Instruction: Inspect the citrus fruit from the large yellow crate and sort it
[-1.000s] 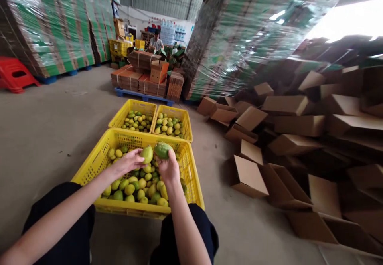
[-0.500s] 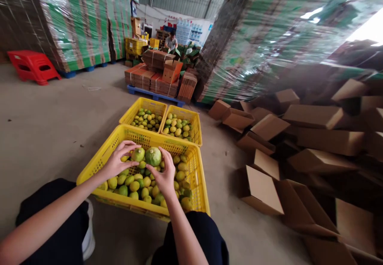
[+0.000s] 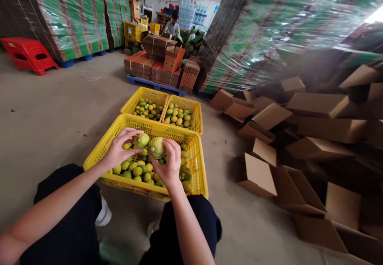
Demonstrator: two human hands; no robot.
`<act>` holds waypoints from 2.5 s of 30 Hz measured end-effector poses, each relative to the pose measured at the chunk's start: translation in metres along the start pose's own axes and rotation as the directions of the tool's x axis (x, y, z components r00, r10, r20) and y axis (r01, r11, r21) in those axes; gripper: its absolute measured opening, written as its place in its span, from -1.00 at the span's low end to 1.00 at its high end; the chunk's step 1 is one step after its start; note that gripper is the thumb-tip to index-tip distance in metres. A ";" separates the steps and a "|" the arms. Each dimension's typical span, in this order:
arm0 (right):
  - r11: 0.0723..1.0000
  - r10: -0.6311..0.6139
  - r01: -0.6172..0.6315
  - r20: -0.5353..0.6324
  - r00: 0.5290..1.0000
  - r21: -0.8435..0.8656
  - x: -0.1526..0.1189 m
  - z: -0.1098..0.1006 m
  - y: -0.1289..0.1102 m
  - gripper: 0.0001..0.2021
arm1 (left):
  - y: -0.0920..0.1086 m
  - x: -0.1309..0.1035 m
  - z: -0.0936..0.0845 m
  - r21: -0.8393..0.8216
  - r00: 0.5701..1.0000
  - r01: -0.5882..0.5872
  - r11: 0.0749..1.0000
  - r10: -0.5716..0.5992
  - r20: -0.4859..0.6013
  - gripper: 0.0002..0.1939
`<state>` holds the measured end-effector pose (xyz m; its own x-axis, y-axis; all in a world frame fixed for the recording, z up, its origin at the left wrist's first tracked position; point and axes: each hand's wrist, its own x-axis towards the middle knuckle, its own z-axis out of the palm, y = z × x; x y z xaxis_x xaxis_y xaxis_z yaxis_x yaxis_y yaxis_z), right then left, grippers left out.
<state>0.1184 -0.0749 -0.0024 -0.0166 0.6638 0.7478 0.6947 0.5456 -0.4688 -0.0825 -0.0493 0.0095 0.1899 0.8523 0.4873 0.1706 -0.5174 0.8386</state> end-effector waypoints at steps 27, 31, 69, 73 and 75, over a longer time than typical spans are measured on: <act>0.118 0.801 -0.706 0.353 0.484 0.699 0.018 0.031 0.018 -0.60 | -0.030 0.038 0.058 -0.601 0.832 0.489 0.632 -0.546 0.102 -0.58; -0.046 0.760 -0.613 0.426 0.491 0.789 0.027 0.028 0.022 -0.68 | -0.026 0.040 0.056 -0.754 0.781 0.494 0.433 -0.603 0.165 -0.73; -0.276 0.709 -0.630 0.597 0.377 0.726 0.027 0.031 0.026 -0.77 | -0.018 0.044 0.043 -0.852 0.529 0.523 0.014 -0.789 0.312 -0.84; -0.321 0.727 -0.595 0.595 0.343 0.737 0.029 0.033 0.026 -0.80 | -0.020 0.045 0.045 -0.851 0.468 0.525 0.019 -0.841 0.271 -0.73; -0.311 0.732 -0.569 0.574 0.368 0.761 0.030 0.032 0.024 -0.80 | -0.023 0.044 0.048 -0.849 0.433 0.528 0.020 -0.867 0.249 -0.69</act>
<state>0.1115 -0.0251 -0.0063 0.0892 0.9369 -0.3380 -0.7542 -0.1581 -0.6373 -0.0318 -0.0031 -0.0002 0.1750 0.7981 -0.5766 -0.7172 0.5045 0.4807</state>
